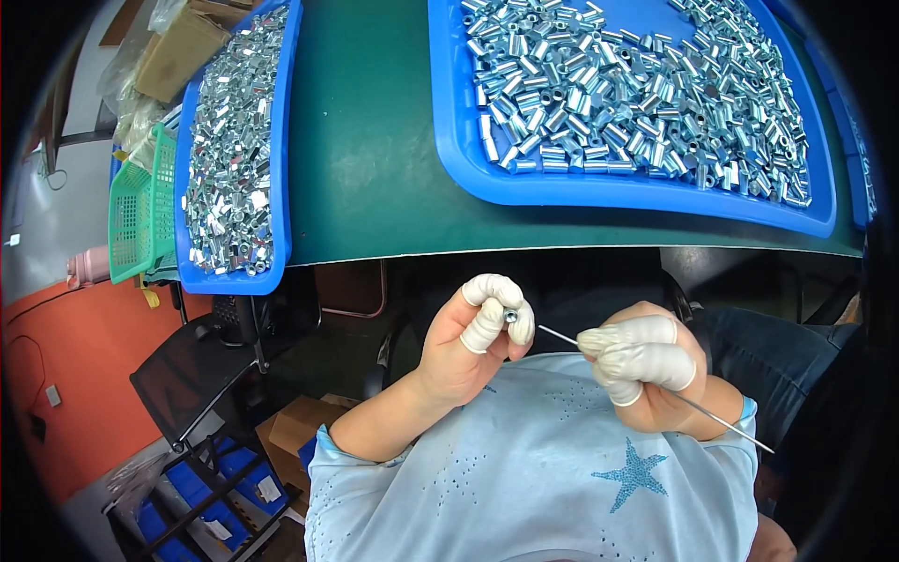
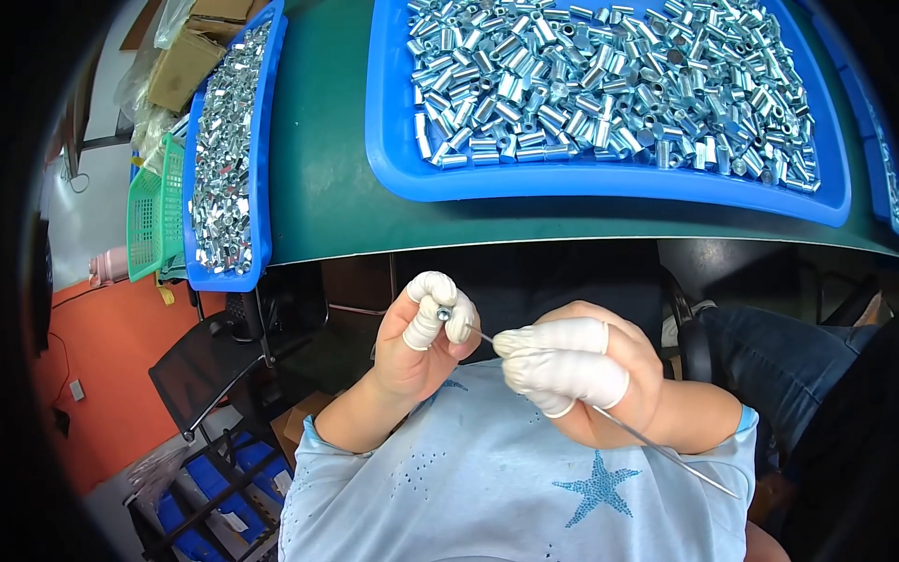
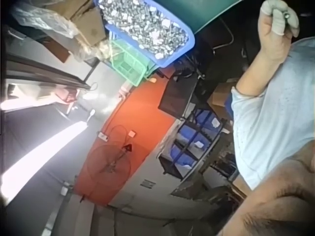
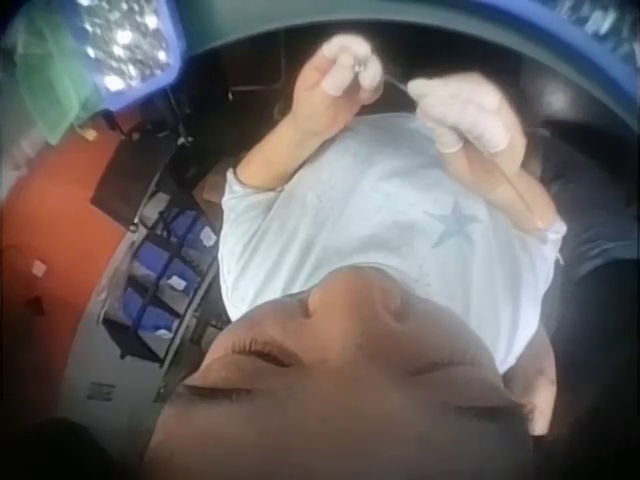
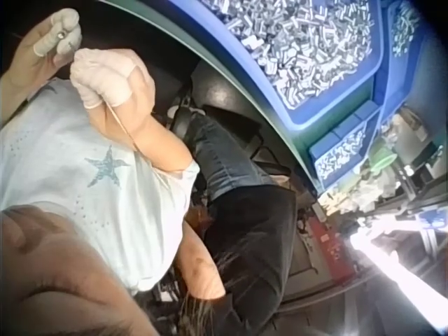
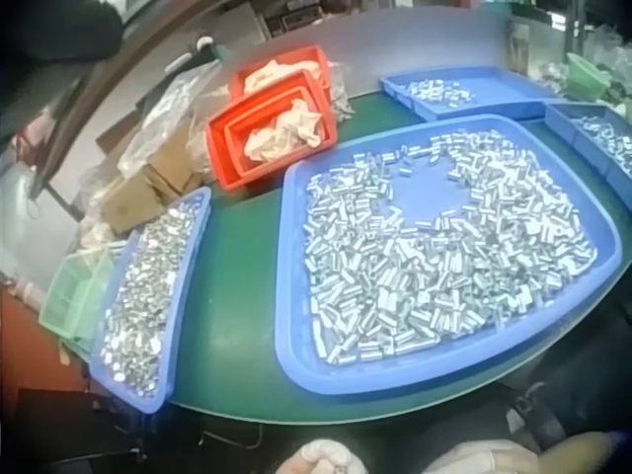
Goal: Inspect and sort small cylindrical metal components into trays and plastic bags.
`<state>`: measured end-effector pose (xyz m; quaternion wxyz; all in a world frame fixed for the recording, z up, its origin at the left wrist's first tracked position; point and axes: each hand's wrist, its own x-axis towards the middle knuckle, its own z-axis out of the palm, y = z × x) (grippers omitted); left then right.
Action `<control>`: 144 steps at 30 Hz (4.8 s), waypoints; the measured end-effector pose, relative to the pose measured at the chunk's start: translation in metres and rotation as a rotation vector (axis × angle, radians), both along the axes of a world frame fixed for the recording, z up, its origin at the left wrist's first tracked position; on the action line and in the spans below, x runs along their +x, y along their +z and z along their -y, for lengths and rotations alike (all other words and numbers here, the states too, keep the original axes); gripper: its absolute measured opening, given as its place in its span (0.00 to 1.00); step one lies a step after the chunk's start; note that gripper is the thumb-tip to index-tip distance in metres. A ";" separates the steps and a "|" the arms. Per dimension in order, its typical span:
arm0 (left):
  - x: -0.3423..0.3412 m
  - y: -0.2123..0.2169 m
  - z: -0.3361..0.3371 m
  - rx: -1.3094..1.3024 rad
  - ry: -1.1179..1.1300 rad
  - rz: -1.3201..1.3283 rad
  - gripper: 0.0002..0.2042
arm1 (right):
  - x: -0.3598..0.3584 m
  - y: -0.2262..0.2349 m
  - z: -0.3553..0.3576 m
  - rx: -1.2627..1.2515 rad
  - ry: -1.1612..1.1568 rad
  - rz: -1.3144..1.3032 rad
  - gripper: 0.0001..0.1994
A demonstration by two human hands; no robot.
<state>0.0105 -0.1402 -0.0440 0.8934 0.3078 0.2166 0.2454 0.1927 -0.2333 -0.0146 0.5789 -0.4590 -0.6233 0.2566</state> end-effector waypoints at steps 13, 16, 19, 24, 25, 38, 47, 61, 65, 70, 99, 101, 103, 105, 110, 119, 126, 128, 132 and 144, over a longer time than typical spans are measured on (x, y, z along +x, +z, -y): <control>-0.003 -0.020 0.012 0.034 -0.030 -0.109 0.07 | -0.012 -0.016 -0.023 0.241 0.023 0.351 0.14; -0.006 -0.021 0.007 0.125 -0.059 -0.175 0.07 | -0.015 -0.018 -0.024 0.295 0.003 0.447 0.13; -0.007 -0.017 0.008 0.182 -0.067 -0.171 0.06 | -0.015 -0.009 -0.020 -0.329 0.050 -0.117 0.10; -0.008 -0.016 0.008 0.193 -0.050 -0.102 0.07 | -0.013 -0.017 -0.024 0.089 0.048 0.095 0.06; -0.008 -0.016 0.008 0.186 -0.047 -0.105 0.07 | -0.014 -0.017 -0.023 0.120 0.043 0.190 0.05; -0.008 -0.019 -0.003 0.072 0.005 0.066 0.04 | -0.008 -0.001 -0.009 0.029 -0.037 -0.019 0.10; -0.006 -0.014 0.000 0.001 -0.016 0.107 0.03 | -0.007 -0.001 -0.006 0.022 -0.096 -0.024 0.11; -0.012 0.067 -0.080 1.369 0.402 -0.659 0.04 | 0.001 -0.002 -0.001 -0.001 -0.089 0.000 0.09; 0.001 0.072 -0.121 1.980 -0.093 -0.985 0.05 | -0.001 -0.002 0.000 0.009 -0.103 -0.017 0.09; 0.004 0.099 -0.136 1.784 0.091 -1.099 0.06 | 0.000 -0.007 0.001 0.010 -0.158 -0.047 0.09; 0.235 0.152 -0.132 1.226 -0.338 -0.228 0.16 | 0.016 -0.006 0.001 -0.328 -0.133 -0.365 0.07; 0.173 0.145 -0.096 1.391 -0.547 -0.352 0.14 | 0.020 -0.001 -0.006 -0.354 -0.062 -0.308 0.08; 0.125 0.139 -0.068 1.624 -0.651 -0.386 0.12 | 0.019 0.005 -0.011 -0.391 0.065 -0.146 0.10; 0.097 0.127 -0.051 1.668 -0.600 -0.387 0.11 | 0.009 0.002 -0.018 -0.354 0.131 -0.110 0.11; 0.069 0.127 -0.078 1.303 -0.257 -0.543 0.09 | 0.012 0.037 -0.042 -0.349 0.171 0.022 0.12; 0.042 0.089 -0.202 1.678 -0.156 -1.392 0.11 | 0.159 0.086 -0.117 -0.378 -0.474 0.746 0.06; 0.139 0.110 -0.168 1.834 -0.070 -0.759 0.11 | 0.184 0.067 -0.152 -0.545 -0.095 0.968 0.07; 0.166 0.096 -0.169 1.886 -0.161 -0.705 0.11 | 0.179 0.066 -0.160 -0.546 -0.086 0.963 0.06; 0.212 0.101 -0.163 1.888 -0.415 -1.112 0.10 | 0.181 0.054 -0.155 -0.520 -0.140 0.957 0.06; 0.214 0.096 -0.178 1.926 -0.352 -0.754 0.06 | 0.208 0.062 -0.142 -0.342 -0.368 0.887 0.05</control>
